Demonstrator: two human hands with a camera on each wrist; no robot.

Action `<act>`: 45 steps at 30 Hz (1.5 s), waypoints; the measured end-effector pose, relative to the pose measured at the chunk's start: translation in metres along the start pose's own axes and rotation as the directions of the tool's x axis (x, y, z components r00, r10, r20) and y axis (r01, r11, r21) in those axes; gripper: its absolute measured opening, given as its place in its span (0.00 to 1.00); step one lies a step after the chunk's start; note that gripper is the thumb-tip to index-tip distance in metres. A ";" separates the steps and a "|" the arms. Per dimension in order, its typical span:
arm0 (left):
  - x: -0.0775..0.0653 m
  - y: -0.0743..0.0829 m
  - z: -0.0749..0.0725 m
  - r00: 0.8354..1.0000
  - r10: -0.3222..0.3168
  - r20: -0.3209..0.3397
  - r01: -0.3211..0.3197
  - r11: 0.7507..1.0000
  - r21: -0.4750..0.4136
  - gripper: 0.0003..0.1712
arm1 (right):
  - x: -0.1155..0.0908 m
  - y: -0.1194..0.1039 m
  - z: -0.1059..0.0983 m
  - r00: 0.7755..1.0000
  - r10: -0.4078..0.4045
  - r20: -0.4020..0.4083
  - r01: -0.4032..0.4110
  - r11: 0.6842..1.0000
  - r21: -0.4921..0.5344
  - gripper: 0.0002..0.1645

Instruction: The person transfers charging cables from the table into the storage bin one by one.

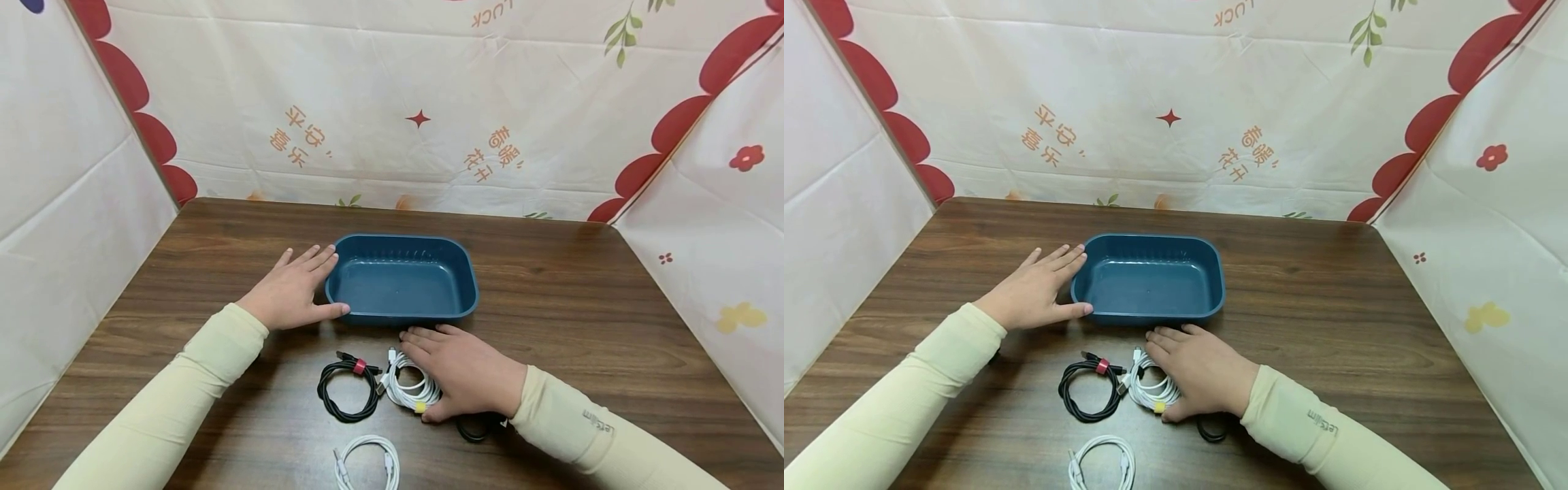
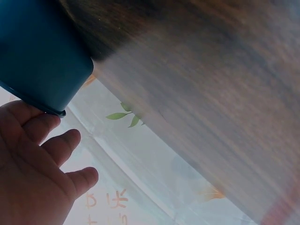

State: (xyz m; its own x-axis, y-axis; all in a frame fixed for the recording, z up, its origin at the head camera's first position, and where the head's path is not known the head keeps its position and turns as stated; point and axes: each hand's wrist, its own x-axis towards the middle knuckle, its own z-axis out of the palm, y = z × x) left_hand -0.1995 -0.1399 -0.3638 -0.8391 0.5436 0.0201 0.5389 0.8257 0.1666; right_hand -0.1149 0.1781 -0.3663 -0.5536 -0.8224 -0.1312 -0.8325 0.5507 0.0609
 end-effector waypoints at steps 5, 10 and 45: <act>0.000 0.000 0.001 1.000 0.006 -0.001 -0.006 1.000 0.003 0.63 | -0.002 0.000 -0.005 0.999 -0.011 -0.041 0.011 1.000 -0.016 0.62; 0.000 0.000 0.000 1.000 0.004 0.004 -0.004 1.000 0.002 0.64 | -0.002 -0.001 -0.009 0.999 -0.010 -0.050 0.010 1.000 -0.014 0.61; 0.000 0.000 0.001 1.000 -0.003 -0.005 0.003 1.000 0.012 0.63 | -0.010 0.000 -0.045 0.998 -0.035 -0.061 0.031 0.997 -0.070 0.62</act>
State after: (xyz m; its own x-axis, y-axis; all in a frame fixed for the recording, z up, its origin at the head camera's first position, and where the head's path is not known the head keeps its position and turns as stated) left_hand -0.1991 -0.1395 -0.3647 -0.8413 0.5400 0.0245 0.5368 0.8294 0.1547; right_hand -0.1105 0.1802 -0.3202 -0.5246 -0.8483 -0.0725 -0.8485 0.5139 0.1261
